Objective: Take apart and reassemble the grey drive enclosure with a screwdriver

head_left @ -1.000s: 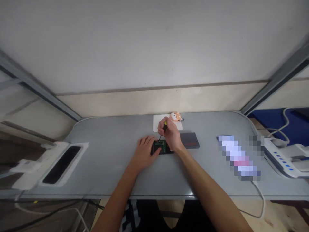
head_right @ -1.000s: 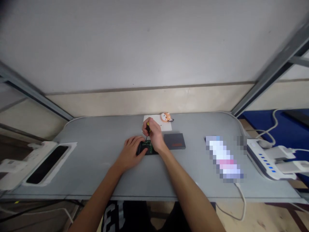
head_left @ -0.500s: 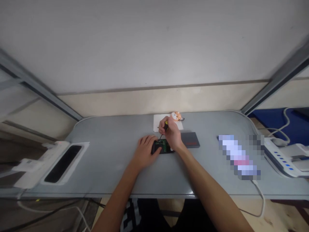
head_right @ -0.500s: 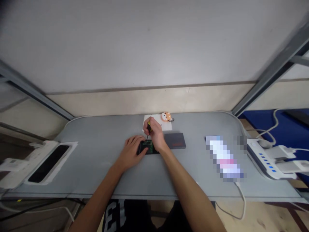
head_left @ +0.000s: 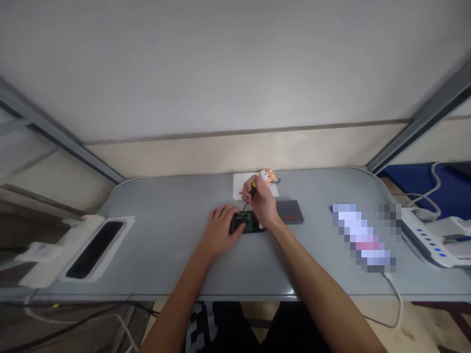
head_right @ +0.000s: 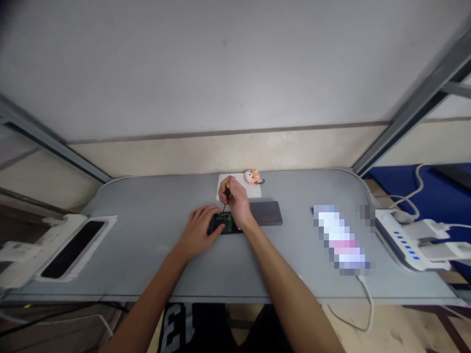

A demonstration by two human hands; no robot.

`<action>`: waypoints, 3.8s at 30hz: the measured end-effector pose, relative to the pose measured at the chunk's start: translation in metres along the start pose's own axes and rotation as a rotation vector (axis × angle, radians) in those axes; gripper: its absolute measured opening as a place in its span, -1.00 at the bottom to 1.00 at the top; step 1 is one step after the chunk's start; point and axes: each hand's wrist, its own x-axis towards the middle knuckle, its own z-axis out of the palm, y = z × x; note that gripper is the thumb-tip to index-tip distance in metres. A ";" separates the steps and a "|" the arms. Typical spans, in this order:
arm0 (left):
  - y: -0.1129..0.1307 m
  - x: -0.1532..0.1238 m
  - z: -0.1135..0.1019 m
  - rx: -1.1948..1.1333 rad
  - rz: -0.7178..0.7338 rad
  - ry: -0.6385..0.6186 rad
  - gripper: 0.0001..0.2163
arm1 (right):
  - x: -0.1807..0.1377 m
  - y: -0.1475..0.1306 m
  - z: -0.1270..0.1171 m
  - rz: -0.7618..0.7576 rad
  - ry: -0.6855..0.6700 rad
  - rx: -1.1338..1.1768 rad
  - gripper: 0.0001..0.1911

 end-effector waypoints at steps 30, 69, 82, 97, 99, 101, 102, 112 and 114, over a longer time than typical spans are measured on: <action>0.000 -0.001 0.001 0.002 -0.002 0.021 -0.72 | -0.001 0.002 0.001 -0.028 -0.005 0.044 -0.52; -0.001 -0.001 0.001 0.014 0.001 0.007 -0.72 | 0.000 -0.001 0.002 -0.009 0.005 0.060 -0.51; 0.000 0.000 0.000 0.006 -0.002 0.011 -0.73 | -0.001 -0.002 0.001 -0.001 -0.003 0.035 -0.49; 0.001 0.000 0.000 -0.006 -0.017 0.004 -0.71 | 0.000 -0.006 -0.002 -0.009 0.036 0.044 -0.50; -0.001 -0.002 0.000 -0.020 -0.013 0.011 -0.66 | 0.001 -0.008 -0.002 0.005 0.049 0.064 -0.50; -0.003 -0.003 0.000 -0.053 0.004 0.038 -0.64 | 0.000 -0.011 -0.003 0.027 0.050 0.087 -0.50; -0.005 -0.004 0.000 -0.075 0.013 0.064 -0.68 | 0.000 -0.012 -0.002 0.041 0.047 0.096 -0.50; -0.008 -0.003 -0.006 -0.141 0.034 0.248 -0.79 | 0.006 -0.023 -0.006 -0.058 0.083 0.132 -0.53; -0.008 0.003 -0.007 -0.137 0.032 0.278 -0.78 | 0.008 -0.031 -0.016 -0.223 0.158 0.023 -0.56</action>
